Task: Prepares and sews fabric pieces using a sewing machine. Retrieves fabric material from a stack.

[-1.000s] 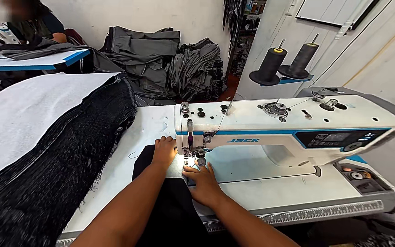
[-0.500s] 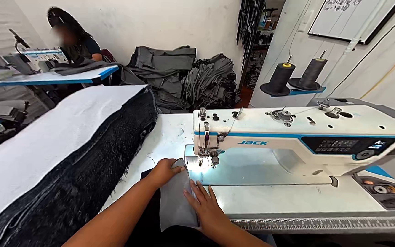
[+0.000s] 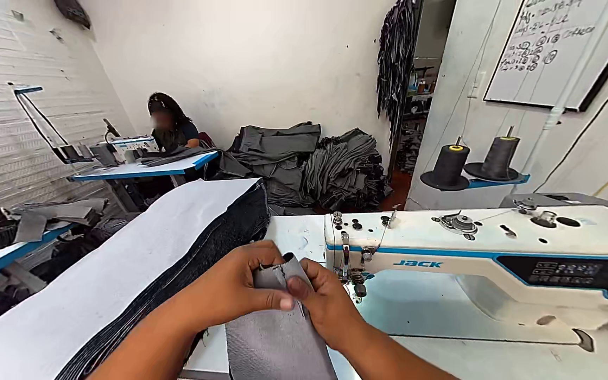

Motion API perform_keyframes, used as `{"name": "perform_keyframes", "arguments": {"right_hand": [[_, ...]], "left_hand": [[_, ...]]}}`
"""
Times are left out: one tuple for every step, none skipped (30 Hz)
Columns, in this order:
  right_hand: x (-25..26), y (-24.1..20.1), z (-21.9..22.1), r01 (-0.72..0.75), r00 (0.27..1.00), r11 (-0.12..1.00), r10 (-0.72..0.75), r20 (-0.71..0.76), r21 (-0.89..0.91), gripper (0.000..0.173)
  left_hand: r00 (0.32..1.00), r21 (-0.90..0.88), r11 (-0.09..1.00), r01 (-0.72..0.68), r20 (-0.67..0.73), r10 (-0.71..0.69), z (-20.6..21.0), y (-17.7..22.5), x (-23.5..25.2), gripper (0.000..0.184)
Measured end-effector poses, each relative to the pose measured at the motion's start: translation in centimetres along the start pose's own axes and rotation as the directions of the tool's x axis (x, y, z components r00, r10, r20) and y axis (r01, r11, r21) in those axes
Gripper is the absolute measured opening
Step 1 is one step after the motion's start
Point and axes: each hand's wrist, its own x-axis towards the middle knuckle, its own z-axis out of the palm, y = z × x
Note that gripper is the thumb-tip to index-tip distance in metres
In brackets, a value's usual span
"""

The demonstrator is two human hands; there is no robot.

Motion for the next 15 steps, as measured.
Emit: {"name": "perform_keyframes", "arguments": {"right_hand": [[-0.4,0.2,0.3,0.068,0.997,0.996,-0.07,-0.031,-0.065,0.011],[-0.8,0.4,0.4,0.128,0.99,0.985,-0.135,-0.046,-0.117,0.013],[-1.2,0.6,0.3,0.184,0.98,0.97,-0.193,-0.047,-0.159,0.016],[-1.5,0.6,0.1,0.237,0.969,0.952,-0.247,-0.029,-0.193,0.02],[-1.7,0.4,-0.1,0.284,0.957,0.934,-0.291,0.002,-0.218,0.025],[-1.7,0.1,-0.5,0.314,0.949,0.921,-0.312,0.045,-0.231,0.03],[-1.7,-0.4,-0.9,0.325,0.946,0.917,-0.313,0.087,-0.232,0.033],[-1.7,-1.0,-1.2,0.322,0.946,0.917,-0.302,0.118,-0.236,0.035],[-1.6,-1.5,-1.5,0.313,0.948,0.917,-0.29,0.129,-0.246,0.033],[-1.5,-1.9,-1.6,0.306,0.951,0.917,-0.284,0.117,-0.257,0.031],[-1.5,-2.1,-1.5,0.301,0.954,0.913,-0.286,0.093,-0.275,0.029],[-1.6,-2.2,-1.3,0.3,0.953,0.904,-0.297,0.057,-0.305,0.027],[-1.7,-2.1,-1.1,0.307,0.947,0.89,-0.322,0.013,-0.338,0.026],[-1.8,-1.8,-0.9,0.317,0.934,0.868,-0.355,-0.031,-0.382,0.025],[-1.9,-1.5,-0.7,0.329,0.917,0.841,-0.393,-0.067,-0.429,0.023]], "left_hand": [[0.999,0.002,1.0,-0.024,-0.043,0.024,0.4,-0.2,-0.1,0.033],[0.997,-0.01,0.998,-0.054,-0.058,0.054,0.7,-0.5,-0.1,0.032],[0.993,-0.028,0.994,-0.104,-0.064,0.102,1.0,-0.8,-0.1,0.032],[0.983,-0.043,0.984,-0.17,-0.08,0.166,1.4,-1.0,-0.1,0.03],[0.968,-0.047,0.971,-0.235,-0.104,0.229,1.8,-1.0,0.0,0.028],[0.95,-0.015,0.957,-0.291,-0.128,0.286,2.1,-0.9,0.1,0.027],[0.932,0.042,0.943,-0.331,-0.141,0.334,2.3,-0.6,0.2,0.028],[0.917,0.117,0.926,-0.358,-0.145,0.373,2.5,-0.2,0.2,0.029],[0.904,0.188,0.909,-0.373,-0.148,0.401,2.7,0.3,0.2,0.03],[0.894,0.233,0.895,-0.379,-0.159,0.42,3.0,0.6,0.2,0.03],[0.887,0.263,0.891,-0.37,-0.183,0.423,3.3,0.9,0.2,0.03],[0.883,0.289,0.894,-0.343,-0.225,0.411,3.8,1.0,0.1,0.029],[0.88,0.315,0.902,-0.296,-0.276,0.386,4.3,0.9,-0.1,0.029],[0.88,0.349,0.908,-0.233,-0.321,0.35,4.8,0.9,-0.2,0.032],[0.885,0.38,0.909,-0.171,-0.347,0.311,5.3,0.8,-0.4,0.039]]}}
